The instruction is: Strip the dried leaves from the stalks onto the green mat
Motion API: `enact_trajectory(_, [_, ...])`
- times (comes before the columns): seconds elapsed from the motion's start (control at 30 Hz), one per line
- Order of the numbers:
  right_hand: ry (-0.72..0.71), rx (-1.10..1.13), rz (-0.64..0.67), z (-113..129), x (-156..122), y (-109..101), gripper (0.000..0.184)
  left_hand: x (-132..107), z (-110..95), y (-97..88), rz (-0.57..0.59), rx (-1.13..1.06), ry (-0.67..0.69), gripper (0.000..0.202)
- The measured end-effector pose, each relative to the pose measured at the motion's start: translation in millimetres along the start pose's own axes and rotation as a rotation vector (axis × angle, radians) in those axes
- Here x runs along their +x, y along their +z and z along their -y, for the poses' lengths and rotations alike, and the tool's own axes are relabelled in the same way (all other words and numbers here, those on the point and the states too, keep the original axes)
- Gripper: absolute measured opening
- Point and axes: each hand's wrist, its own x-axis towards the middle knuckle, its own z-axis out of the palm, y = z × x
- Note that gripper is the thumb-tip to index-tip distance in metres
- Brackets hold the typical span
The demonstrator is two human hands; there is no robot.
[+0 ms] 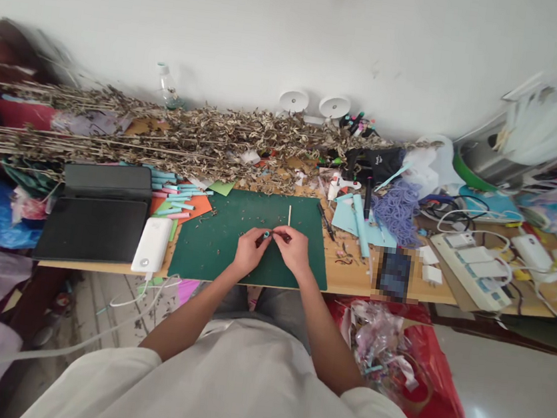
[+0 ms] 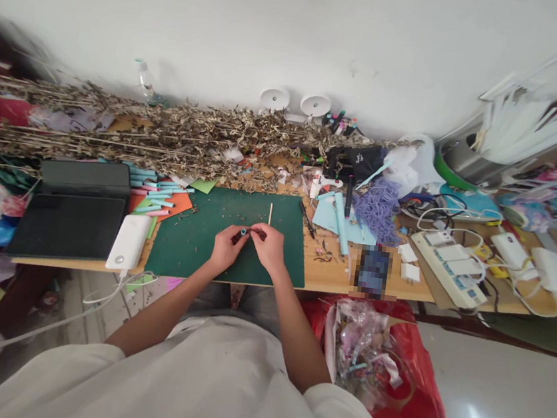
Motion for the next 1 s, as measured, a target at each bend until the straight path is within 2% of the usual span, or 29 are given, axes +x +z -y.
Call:
enact_trajectory(0.23, [0.09, 0.033, 0.004, 3, -1, 2, 0.016, 0, 1, -0.1, -0.009, -0.001, -0.008, 0.014])
enact_trajectory(0.53, [0.085, 0.012, -0.027, 2, -1, 9, 0.015, 0, 1, -1.4, 0.005, 0.006, -0.007, 0.011])
enact_trajectory(0.67, [0.108, 0.015, -0.088, -1, -1, 10, 0.014, 0, 0, -1.1, 0.008, 0.011, -0.01, 0.011])
enact_trajectory(0.8, [0.133, 0.116, -0.16, -4, 0, 5, 0.016, 0, 1, -0.2, 0.009, 0.003, -0.011, 0.013])
enact_trajectory(1.0, [0.194, 0.317, -0.122, 2, 2, -2, 0.023, 0, 2, 1.1, 0.013, 0.006, 0.004, 0.021])
